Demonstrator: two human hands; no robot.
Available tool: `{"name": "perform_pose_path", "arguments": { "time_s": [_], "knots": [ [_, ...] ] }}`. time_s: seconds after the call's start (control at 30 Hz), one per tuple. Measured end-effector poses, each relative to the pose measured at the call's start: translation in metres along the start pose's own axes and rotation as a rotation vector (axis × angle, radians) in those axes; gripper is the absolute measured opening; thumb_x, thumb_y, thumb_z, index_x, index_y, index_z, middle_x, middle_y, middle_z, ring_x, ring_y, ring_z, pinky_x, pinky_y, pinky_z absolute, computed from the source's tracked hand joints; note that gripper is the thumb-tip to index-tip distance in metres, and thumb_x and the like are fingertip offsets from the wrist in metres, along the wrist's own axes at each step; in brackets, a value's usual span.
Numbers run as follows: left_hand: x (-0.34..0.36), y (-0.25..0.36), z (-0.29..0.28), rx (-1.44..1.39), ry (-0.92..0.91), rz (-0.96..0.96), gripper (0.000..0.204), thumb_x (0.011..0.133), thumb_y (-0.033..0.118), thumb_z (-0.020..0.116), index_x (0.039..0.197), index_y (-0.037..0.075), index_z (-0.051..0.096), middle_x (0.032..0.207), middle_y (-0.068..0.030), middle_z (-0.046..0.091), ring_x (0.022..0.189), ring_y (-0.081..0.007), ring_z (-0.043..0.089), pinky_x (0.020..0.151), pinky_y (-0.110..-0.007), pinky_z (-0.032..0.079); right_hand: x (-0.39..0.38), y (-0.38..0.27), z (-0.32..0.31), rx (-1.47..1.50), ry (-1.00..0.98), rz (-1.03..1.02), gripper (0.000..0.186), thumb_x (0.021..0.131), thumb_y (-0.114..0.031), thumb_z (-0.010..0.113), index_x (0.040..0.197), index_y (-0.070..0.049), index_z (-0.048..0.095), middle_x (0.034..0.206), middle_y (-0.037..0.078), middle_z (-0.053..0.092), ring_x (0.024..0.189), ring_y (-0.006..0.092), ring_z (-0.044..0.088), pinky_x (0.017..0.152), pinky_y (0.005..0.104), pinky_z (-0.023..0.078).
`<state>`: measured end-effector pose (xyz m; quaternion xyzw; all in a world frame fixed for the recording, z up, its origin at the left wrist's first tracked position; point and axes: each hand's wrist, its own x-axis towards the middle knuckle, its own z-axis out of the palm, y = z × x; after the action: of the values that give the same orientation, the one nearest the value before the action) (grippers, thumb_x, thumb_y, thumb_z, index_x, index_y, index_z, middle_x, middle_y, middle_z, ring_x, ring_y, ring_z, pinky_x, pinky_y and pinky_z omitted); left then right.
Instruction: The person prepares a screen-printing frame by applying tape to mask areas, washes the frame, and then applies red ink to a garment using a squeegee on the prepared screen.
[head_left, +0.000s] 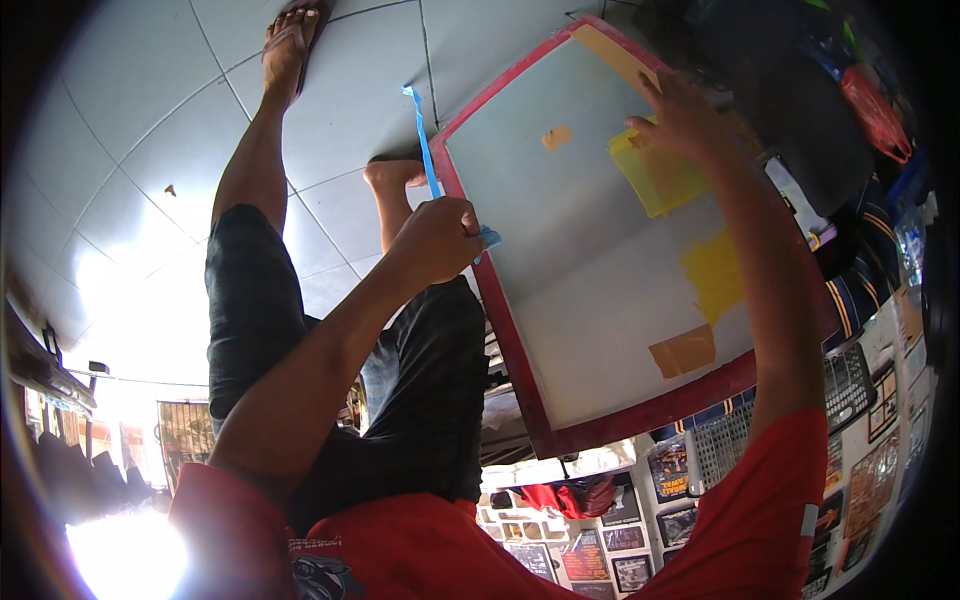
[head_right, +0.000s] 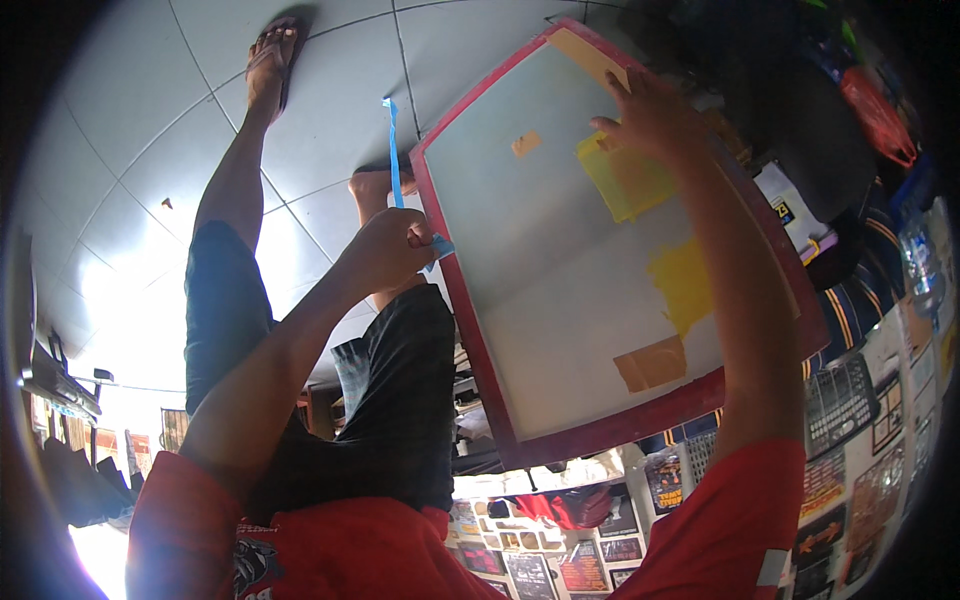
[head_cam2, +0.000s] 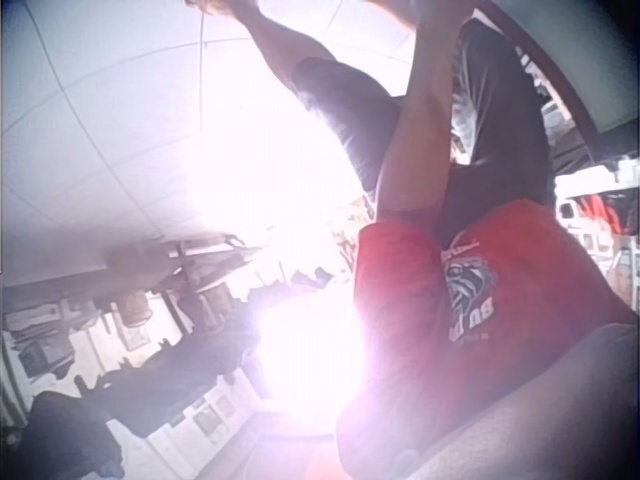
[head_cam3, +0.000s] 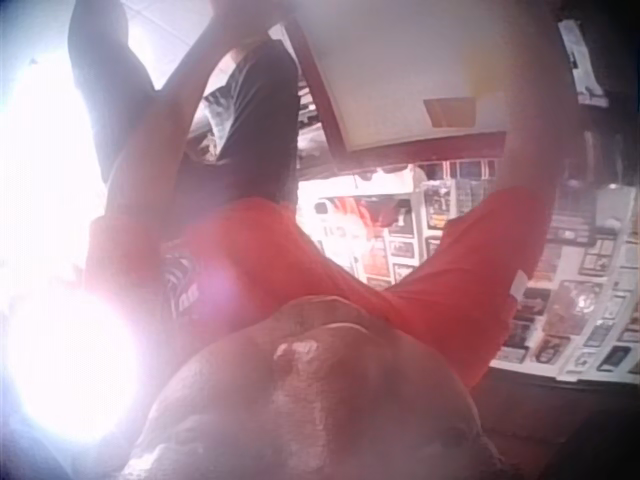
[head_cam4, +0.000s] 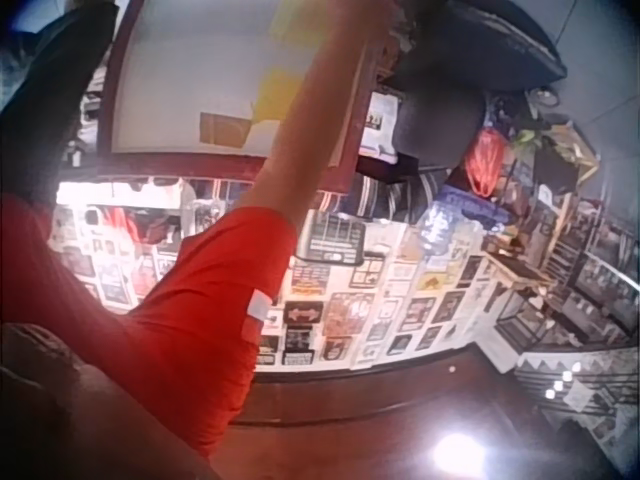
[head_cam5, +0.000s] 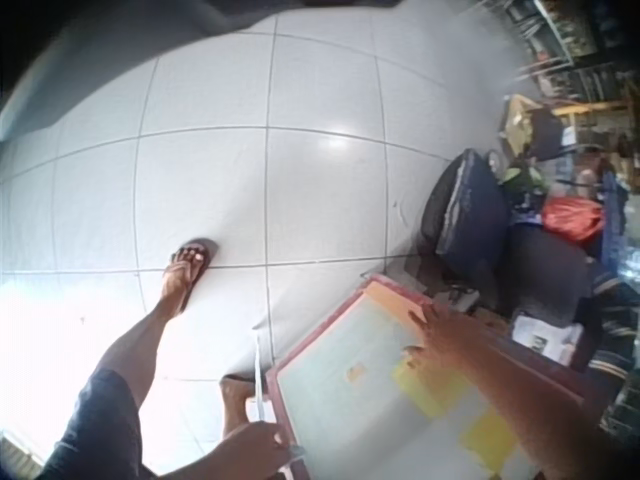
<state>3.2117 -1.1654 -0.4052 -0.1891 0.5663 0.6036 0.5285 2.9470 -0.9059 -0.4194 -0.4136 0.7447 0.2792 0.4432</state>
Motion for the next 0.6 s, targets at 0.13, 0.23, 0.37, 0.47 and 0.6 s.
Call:
{"name": "perform_pose_path", "arguments": {
  "time_s": [0.13, 0.23, 0.37, 0.47, 0.6],
  "knots": [
    [-0.002, 0.001, -0.001, 0.002, 0.015, 0.01, 0.023, 0.076, 0.021, 0.068, 0.079, -0.001, 0.061, 0.081, -0.0154, 0.064, 0.08, -0.0279, 0.062, 0.071, -0.037, 0.049, 0.002, -0.007, 0.008, -0.078, -0.046, 0.019, 0.077, 0.079, -0.051, 0.058, 0.137, -0.006, 0.032, 0.136, 0.021, 0.037, 0.128, 0.0332, 0.035, 0.103, 0.0443, 0.031],
    [-0.002, 0.002, -0.002, 0.02, 0.016, 0.019, 0.023, 0.076, 0.02, 0.068, 0.078, -0.001, 0.061, 0.079, -0.0151, 0.064, 0.077, -0.0269, 0.062, 0.069, -0.036, 0.049, 0.003, -0.01, 0.013, -0.01, -0.004, 0.018, 0.078, 0.079, -0.05, 0.059, 0.138, -0.008, 0.031, 0.137, 0.02, 0.037, 0.127, 0.033, 0.035, 0.103, 0.0443, 0.031],
    [0.001, 0.005, 0.0, -0.063, 0.042, 0.045, 0.019, 0.075, 0.017, 0.068, 0.076, -0.001, 0.06, 0.075, -0.0141, 0.063, 0.072, -0.0244, 0.063, 0.066, -0.034, 0.049, -0.007, -0.005, 0.004, 0.131, 0.145, 0.004, 0.063, 0.083, -0.04, 0.057, 0.134, -0.009, 0.036, 0.137, 0.018, 0.038, 0.124, 0.0351, 0.039, 0.101, 0.0426, 0.033],
    [0.011, -0.003, 0.003, -0.15, 0.194, 0.12, 0.016, 0.074, 0.013, 0.068, 0.075, -0.001, 0.06, 0.071, -0.0119, 0.063, 0.069, -0.0214, 0.062, 0.063, -0.031, 0.048, -0.038, 0.012, -0.066, 0.284, 0.225, 0.108, 0.042, 0.086, -0.026, 0.052, 0.125, -0.011, 0.047, 0.137, 0.015, 0.039, 0.12, 0.0347, 0.043, 0.099, 0.0388, 0.036],
    [0.02, -0.005, -0.008, -0.265, 0.467, 0.111, 0.015, 0.078, 0.01, 0.066, 0.087, -0.001, 0.06, 0.079, -0.0092, 0.065, 0.076, -0.0144, 0.063, 0.068, -0.025, 0.048, -0.148, 0.048, -0.178, -0.106, 0.404, 0.123, 0.042, 0.088, -0.025, 0.048, 0.128, -0.012, 0.046, 0.138, 0.011, 0.039, 0.121, 0.0288, 0.044, 0.098, 0.0382, 0.037]
  ]
}}
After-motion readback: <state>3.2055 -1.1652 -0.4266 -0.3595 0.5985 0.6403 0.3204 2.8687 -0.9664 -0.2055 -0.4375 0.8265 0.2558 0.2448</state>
